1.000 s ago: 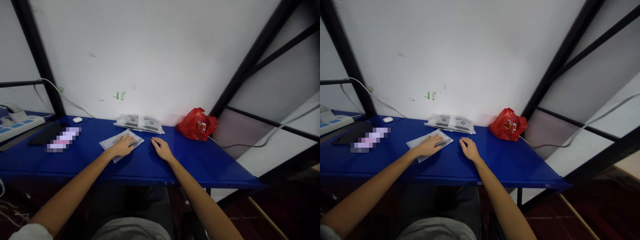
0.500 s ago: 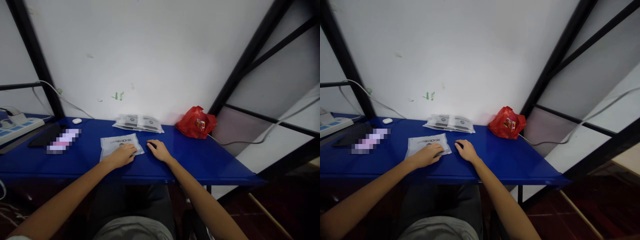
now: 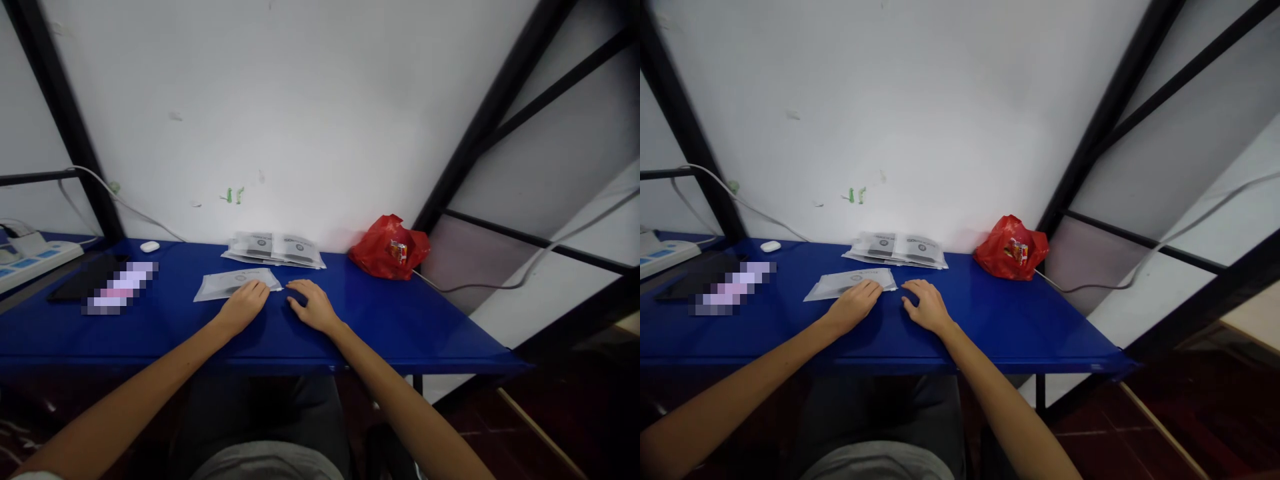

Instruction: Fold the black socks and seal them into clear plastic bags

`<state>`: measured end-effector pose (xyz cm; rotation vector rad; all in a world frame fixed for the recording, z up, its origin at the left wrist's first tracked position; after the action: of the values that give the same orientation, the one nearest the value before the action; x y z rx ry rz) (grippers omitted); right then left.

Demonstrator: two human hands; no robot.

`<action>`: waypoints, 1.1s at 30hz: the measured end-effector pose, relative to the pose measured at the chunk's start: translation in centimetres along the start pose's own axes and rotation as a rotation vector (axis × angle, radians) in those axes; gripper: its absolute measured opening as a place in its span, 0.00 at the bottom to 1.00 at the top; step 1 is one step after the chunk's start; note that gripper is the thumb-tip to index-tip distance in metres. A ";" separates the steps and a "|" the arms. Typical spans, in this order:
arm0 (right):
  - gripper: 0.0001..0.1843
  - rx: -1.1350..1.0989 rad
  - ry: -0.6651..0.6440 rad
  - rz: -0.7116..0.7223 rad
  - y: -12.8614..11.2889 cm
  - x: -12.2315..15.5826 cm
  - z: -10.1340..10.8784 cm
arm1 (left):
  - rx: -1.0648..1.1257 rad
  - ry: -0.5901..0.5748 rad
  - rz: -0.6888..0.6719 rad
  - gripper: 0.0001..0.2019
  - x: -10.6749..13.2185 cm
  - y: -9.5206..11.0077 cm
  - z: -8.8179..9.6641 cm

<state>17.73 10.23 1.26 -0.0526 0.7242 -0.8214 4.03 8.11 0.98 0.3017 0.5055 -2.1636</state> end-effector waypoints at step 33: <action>0.11 0.064 0.098 0.093 -1.0 -0.1 0.8 | -0.043 0.036 0.027 0.20 0.7 -1.3 0.7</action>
<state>17.57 9.39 2.24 0.0782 0.7863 -0.7615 2.55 8.01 1.68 0.3231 0.5646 -2.1214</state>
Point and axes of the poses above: each hand's wrist, its own x-axis away from the middle knuckle, its own z-axis out of the back of the hand, y = z × x, the point moved 7 cm from there along -x, towards the middle knuckle, and after that the axes turned 2 degrees about -y, right-handed, at the moved point
